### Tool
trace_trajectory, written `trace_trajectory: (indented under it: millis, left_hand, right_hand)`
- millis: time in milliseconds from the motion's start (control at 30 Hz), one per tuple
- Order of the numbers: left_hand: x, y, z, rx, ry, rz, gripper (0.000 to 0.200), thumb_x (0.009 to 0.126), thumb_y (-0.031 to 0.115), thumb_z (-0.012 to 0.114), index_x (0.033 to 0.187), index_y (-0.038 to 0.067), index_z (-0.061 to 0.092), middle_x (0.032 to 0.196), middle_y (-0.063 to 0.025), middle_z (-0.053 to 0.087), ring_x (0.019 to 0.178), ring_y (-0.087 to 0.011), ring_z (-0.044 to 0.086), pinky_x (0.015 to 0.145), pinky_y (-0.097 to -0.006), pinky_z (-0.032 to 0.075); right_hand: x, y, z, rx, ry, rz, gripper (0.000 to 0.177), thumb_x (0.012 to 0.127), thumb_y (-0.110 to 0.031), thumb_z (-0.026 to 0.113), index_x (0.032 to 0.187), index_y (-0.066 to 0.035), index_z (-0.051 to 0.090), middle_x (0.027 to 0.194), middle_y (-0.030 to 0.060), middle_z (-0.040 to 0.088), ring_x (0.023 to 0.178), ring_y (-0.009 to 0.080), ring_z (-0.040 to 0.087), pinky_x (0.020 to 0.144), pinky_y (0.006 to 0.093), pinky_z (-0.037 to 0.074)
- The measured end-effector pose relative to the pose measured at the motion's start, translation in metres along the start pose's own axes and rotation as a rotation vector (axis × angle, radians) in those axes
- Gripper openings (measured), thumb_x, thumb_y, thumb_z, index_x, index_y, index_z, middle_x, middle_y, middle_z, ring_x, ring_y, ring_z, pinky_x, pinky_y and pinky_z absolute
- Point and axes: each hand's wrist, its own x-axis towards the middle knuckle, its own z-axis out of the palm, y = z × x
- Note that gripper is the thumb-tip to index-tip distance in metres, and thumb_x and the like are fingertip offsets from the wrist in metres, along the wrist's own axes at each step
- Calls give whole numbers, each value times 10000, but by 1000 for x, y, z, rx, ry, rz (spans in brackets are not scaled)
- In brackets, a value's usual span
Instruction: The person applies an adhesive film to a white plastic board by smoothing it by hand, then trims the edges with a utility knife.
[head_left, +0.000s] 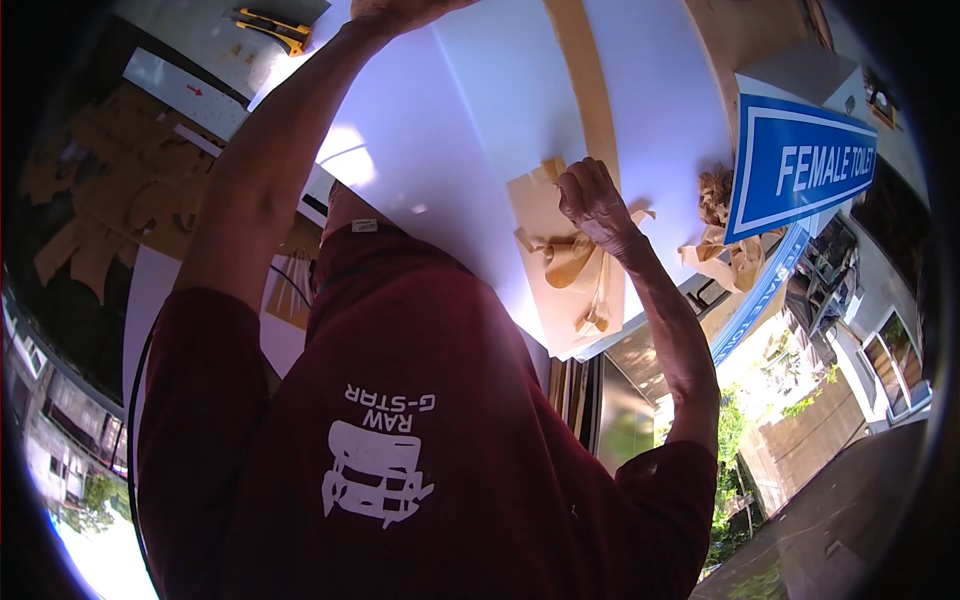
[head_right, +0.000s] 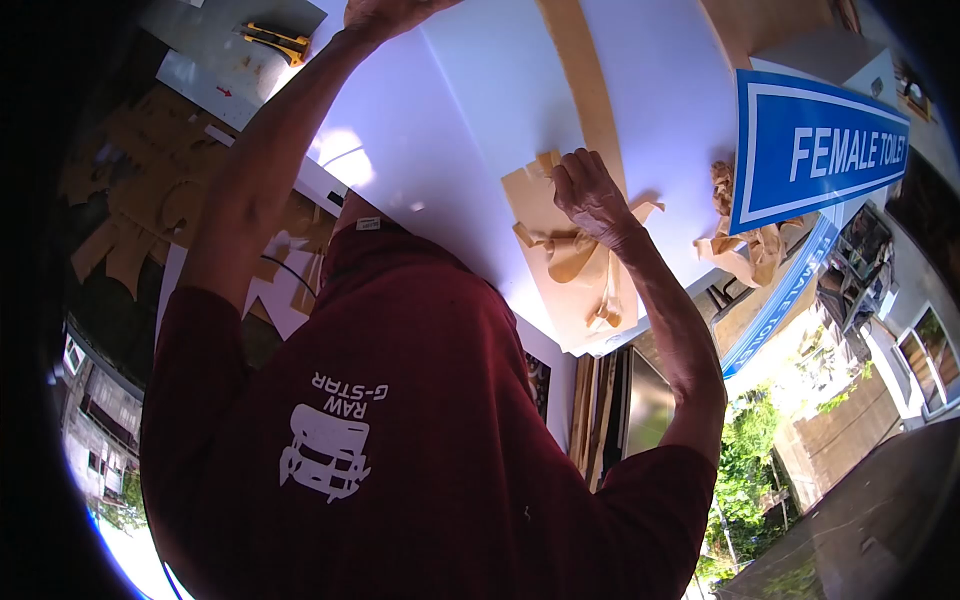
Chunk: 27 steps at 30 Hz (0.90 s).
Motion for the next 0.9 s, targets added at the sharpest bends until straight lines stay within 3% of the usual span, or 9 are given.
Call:
trace_trajectory:
  millis: [267,300,400,500,533,633,667,767,900]
  left_hand:
    - [1,3,-5,24,-23,-25,1080,825,733,647,1609,104,251,1693,-164,150,1553,-456,43,1249,-622,59]
    - [1,5,-6,25,-35,-28,1075,828,730,647,1609,106,252,1693,-164,148,1553,-456,42,1249,-623,59]
    - [0,2,0,21,21,-9,1073,823,717,664,1608,110,258,1688,-169,161,1547,-465,67,1240,-635,75]
    - [-2,2,5,32,84,30,1052,816,694,684,1599,111,292,1670,-176,221,1533,-477,123,1220,-651,121]
    - [-1,2,5,35,96,43,1045,816,689,687,1595,110,301,1666,-176,235,1530,-480,133,1215,-653,131]
    - [-1,1,5,50,120,57,1024,821,677,690,1588,110,319,1658,-176,259,1524,-484,150,1207,-657,147]
    - [0,1,5,53,129,58,1018,822,674,691,1586,110,324,1655,-175,264,1523,-485,154,1205,-658,149]
    - [-2,5,3,46,125,57,1009,828,674,685,1585,112,328,1657,-174,264,1522,-485,158,1204,-660,152]
    - [-1,5,5,65,133,51,1010,835,683,674,1590,113,320,1664,-175,252,1524,-487,151,1209,-659,144]
  right_hand:
    - [-99,-65,-31,257,-75,175,228,687,-20,669,858,-44,520,866,122,484,818,275,535,772,401,498]
    - [-113,-76,-31,306,-148,240,170,766,-1,649,874,-36,523,861,129,507,817,301,555,746,417,507]
    - [-132,-108,-22,778,10,738,26,942,-31,580,936,-11,564,828,150,581,778,334,605,676,461,511]
    - [-137,-118,6,835,81,1142,52,959,-45,598,954,7,596,844,172,612,769,350,622,686,443,517]
    - [-134,-119,12,774,127,1176,89,984,-68,591,983,12,629,878,191,629,770,352,642,690,426,523]
    - [-134,-116,26,637,183,1106,111,988,-68,588,1015,17,655,915,199,641,796,330,661,694,416,523]
    - [-135,-117,29,656,302,1118,124,978,-88,609,1020,4,680,868,187,665,733,312,666,662,417,524]
    - [-133,-121,25,671,327,1343,125,958,-113,652,1003,-3,690,788,157,693,616,244,655,585,373,514]
    - [-128,-115,11,958,362,1602,177,953,-177,683,931,-2,695,724,97,699,532,129,602,502,293,467]
